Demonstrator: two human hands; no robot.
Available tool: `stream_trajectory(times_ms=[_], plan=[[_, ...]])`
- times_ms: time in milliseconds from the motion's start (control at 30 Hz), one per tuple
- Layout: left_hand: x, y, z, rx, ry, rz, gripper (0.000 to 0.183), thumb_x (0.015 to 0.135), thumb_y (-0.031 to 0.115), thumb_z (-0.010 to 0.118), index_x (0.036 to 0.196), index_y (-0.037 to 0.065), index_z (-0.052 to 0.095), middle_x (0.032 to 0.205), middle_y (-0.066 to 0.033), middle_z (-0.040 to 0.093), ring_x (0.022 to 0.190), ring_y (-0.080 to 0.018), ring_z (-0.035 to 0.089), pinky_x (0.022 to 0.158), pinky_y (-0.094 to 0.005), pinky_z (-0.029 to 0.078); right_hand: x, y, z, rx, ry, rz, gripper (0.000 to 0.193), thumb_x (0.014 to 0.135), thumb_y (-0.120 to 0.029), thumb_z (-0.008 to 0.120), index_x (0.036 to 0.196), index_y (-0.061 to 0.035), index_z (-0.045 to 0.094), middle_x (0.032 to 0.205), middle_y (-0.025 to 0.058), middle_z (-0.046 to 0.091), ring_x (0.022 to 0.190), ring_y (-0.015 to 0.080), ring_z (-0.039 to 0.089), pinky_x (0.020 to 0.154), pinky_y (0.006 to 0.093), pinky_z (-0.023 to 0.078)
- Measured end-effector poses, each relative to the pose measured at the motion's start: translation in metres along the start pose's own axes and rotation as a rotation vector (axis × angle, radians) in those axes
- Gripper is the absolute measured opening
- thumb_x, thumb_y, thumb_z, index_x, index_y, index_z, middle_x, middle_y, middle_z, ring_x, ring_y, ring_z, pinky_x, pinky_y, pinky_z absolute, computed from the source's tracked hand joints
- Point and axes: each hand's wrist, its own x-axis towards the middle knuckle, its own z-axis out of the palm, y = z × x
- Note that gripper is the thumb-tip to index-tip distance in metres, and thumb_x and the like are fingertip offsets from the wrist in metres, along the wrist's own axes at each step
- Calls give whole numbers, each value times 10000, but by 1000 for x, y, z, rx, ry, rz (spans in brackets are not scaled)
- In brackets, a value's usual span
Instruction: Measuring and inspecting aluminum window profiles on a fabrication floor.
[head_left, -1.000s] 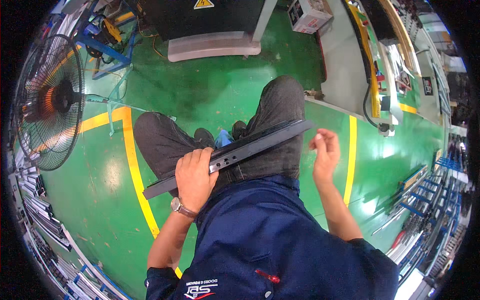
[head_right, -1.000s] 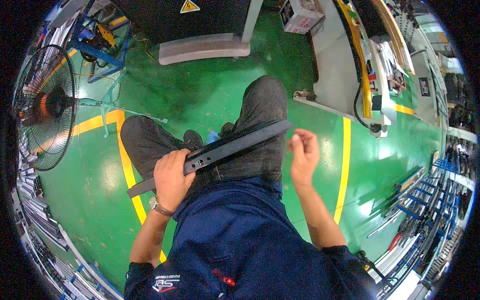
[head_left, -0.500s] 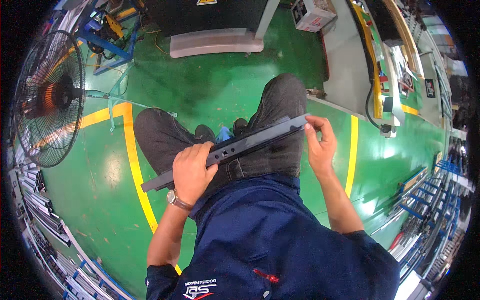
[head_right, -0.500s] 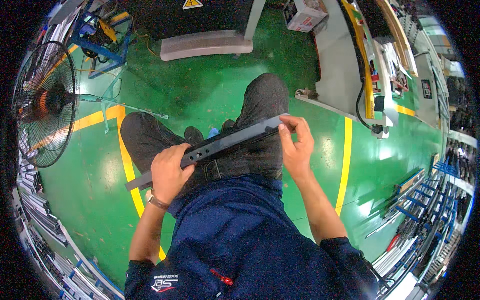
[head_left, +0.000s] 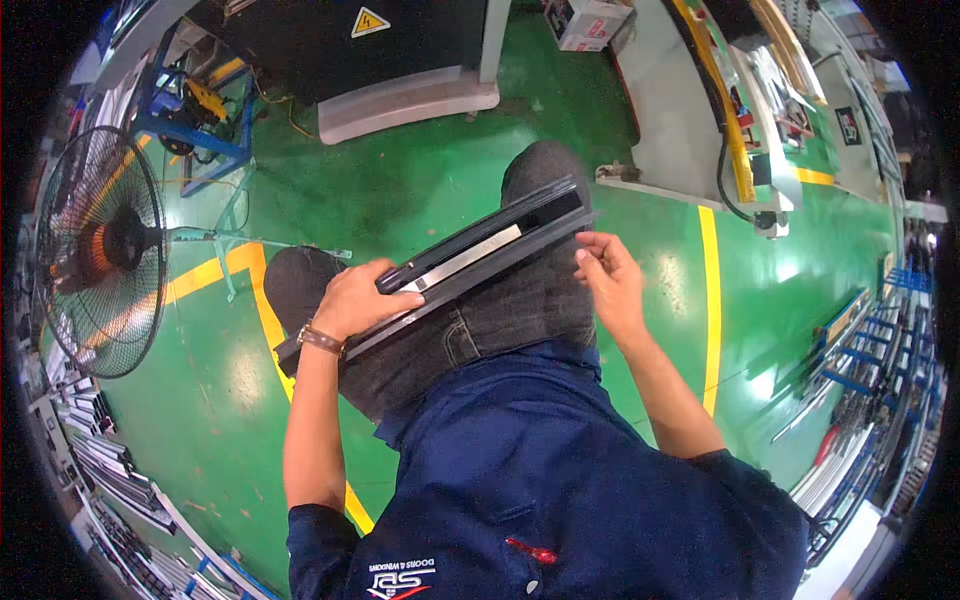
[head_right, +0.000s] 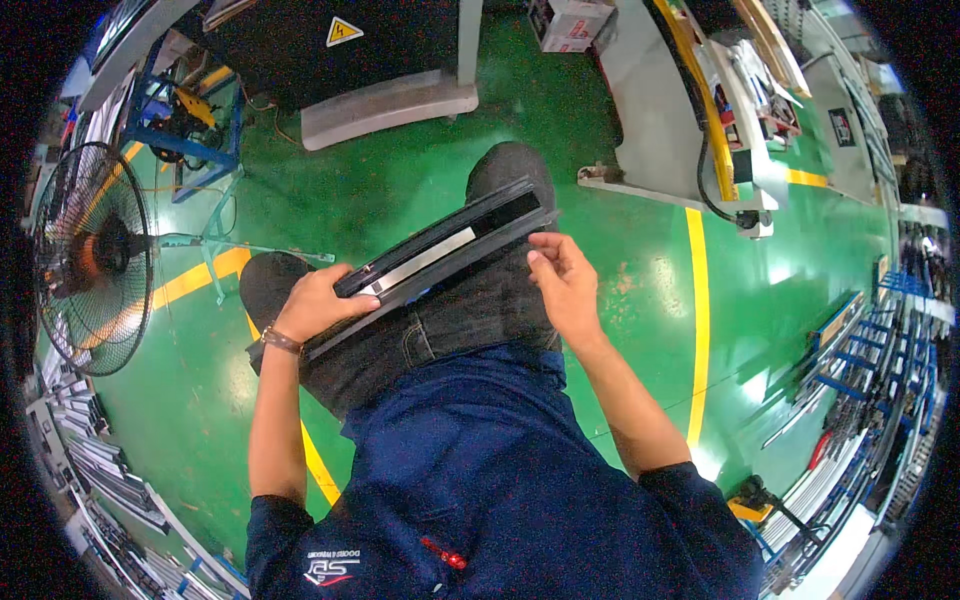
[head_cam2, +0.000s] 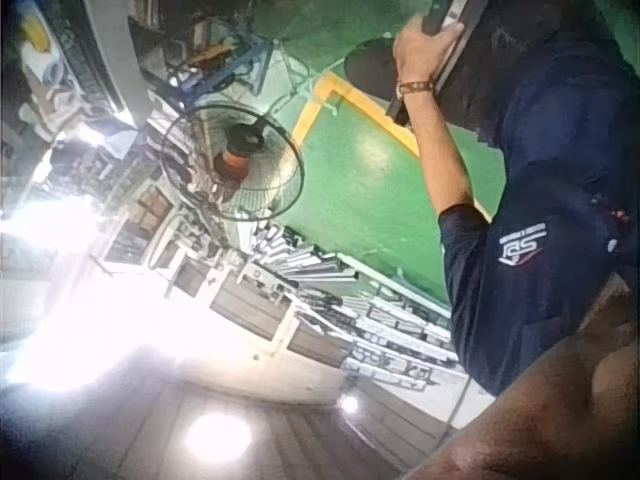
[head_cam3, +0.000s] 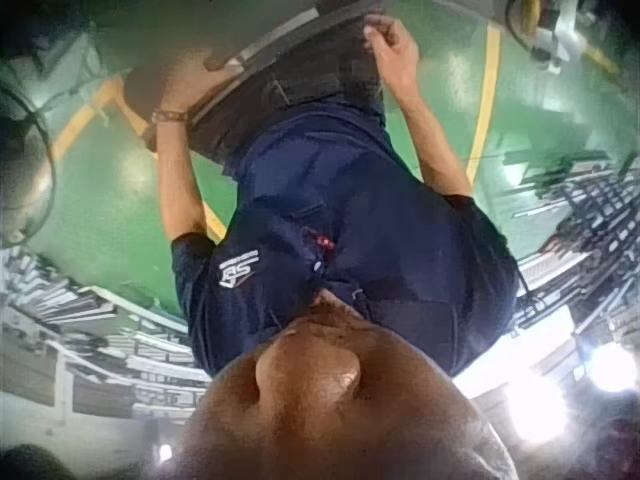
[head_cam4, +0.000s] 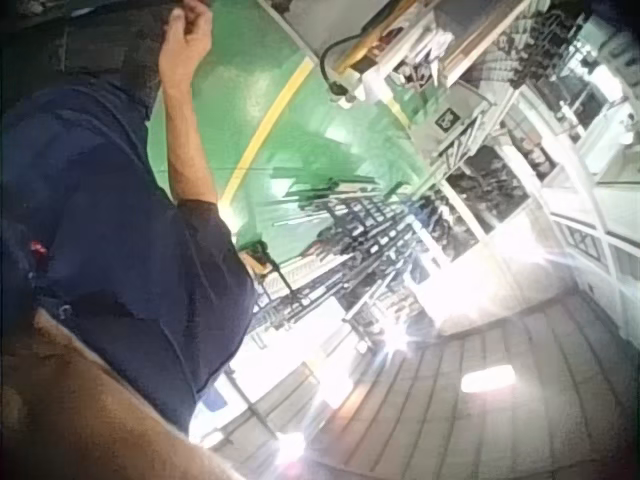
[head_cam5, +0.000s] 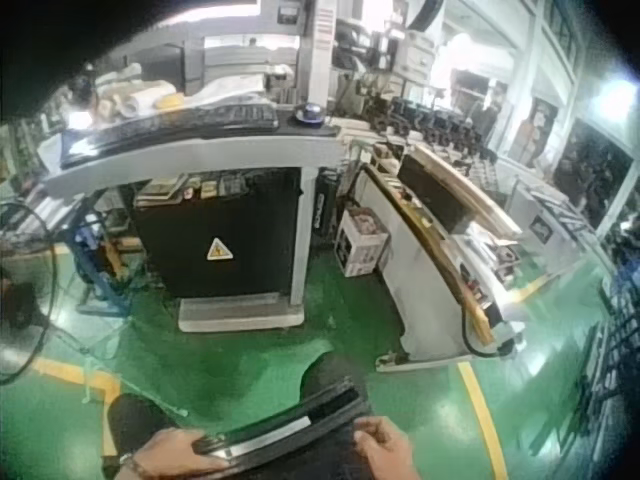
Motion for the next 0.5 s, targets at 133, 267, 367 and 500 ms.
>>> stream_trajectory(times_ms=[133, 267, 367, 500], plan=[[7, -4, 1, -75, -35, 10, 734, 795, 665, 865, 1155, 29, 794, 1104, -245, 800, 1073, -404, 779, 960, -492, 588, 0, 5, 0, 72, -57, 126, 301, 1097, -127, 677, 1375, -12, 671, 1055, 49, 740, 804, 102, 690, 706, 263, 578], [6, -2, -1, -69, -21, 20, 733, 797, 661, 864, 1153, 24, 792, 1091, -244, 800, 1050, -400, 782, 941, -487, 589, 2, 10, 2, 114, -66, 146, 309, 1098, -125, 673, 1386, -14, 664, 1034, 60, 740, 802, 112, 694, 696, 258, 573], [5, 1, -3, -64, -38, 16, 716, 788, 624, 889, 1155, 16, 793, 1072, -242, 802, 1014, -382, 790, 917, -468, 589, 4, 6, 4, 136, -106, 150, 311, 1106, -136, 670, 1389, -11, 658, 1023, 63, 736, 801, 117, 698, 690, 261, 569], [-12, 8, -3, -126, 50, 56, 635, 793, 475, 947, 1160, -17, 785, 1020, -230, 810, 956, -311, 803, 883, -420, 596, 3, 11, 1, 204, -126, 119, 302, 1124, -201, 679, 1341, 7, 649, 1025, 68, 732, 810, 125, 710, 710, 266, 582]])
